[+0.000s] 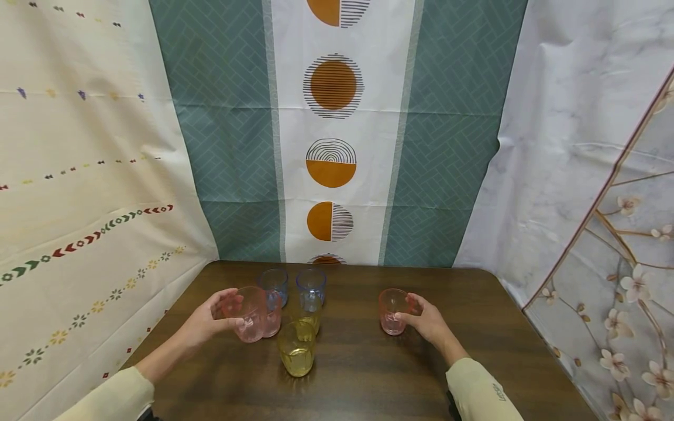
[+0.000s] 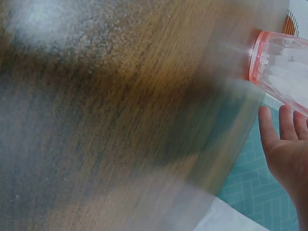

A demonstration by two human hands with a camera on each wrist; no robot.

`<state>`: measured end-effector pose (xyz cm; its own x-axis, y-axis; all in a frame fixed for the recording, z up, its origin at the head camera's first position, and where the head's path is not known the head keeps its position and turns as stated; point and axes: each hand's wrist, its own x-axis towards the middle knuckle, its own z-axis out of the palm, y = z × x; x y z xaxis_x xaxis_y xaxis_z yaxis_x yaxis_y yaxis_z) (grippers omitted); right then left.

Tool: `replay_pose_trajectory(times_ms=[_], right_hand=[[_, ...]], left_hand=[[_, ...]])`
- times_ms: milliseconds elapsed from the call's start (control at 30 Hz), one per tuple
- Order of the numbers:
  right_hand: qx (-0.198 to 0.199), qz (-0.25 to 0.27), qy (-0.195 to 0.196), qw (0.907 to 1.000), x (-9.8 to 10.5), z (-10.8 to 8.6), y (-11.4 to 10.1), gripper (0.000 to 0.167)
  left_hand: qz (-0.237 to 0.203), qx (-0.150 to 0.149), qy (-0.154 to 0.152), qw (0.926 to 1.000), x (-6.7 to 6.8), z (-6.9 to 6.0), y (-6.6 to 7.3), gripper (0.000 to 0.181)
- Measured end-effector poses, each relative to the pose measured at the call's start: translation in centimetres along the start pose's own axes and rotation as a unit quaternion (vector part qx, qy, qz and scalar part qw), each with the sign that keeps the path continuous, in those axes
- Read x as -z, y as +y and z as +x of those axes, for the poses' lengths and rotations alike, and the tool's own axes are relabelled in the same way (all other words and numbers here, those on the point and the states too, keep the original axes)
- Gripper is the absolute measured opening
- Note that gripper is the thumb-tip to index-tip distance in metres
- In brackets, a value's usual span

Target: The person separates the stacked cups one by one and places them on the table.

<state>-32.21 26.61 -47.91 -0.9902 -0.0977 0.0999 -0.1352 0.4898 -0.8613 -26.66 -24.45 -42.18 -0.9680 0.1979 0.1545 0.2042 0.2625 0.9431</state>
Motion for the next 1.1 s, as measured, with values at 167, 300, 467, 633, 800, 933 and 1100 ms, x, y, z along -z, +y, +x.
replay_pose_trajectory(times_ms=[167, 300, 467, 633, 800, 933, 1100], right_hand=[[0.001, -0.001, 0.001, 1.0000, -0.1, 0.0, 0.0, 0.080], [0.001, -0.003, 0.000, 1.0000, -0.1, 0.0, 0.0, 0.080], [-0.001, 0.000, -0.002, 1.0000, -0.1, 0.2, 0.1, 0.081], [0.001, 0.003, 0.001, 1.0000, -0.1, 0.1, 0.1, 0.081], [-0.004, 0.001, 0.003, 1.0000, -0.1, -0.2, -0.2, 0.082], [-0.006, 0.005, 0.008, 0.9999, -0.2, -0.2, -0.2, 0.082], [-0.007, 0.005, 0.010, 0.9999, -0.5, -0.1, -0.1, 0.085]], left_hand=[[0.005, 0.000, -0.003, 1.0000, -0.4, -0.5, -0.8, 0.080], [0.027, 0.003, -0.003, 0.9996, -0.7, -0.8, -1.5, 0.080], [0.040, 0.002, -0.007, 0.9992, -1.1, -1.1, -2.3, 0.079], [0.038, 0.007, -0.010, 0.9992, -1.5, -1.3, -3.2, 0.079], [0.015, 0.025, -0.021, 0.9994, -1.9, -1.8, -4.0, 0.080], [0.009, 0.038, -0.015, 0.9991, -2.4, -2.1, -4.4, 0.078], [0.002, 0.033, -0.008, 0.9994, -2.8, -2.3, -4.9, 0.079]])
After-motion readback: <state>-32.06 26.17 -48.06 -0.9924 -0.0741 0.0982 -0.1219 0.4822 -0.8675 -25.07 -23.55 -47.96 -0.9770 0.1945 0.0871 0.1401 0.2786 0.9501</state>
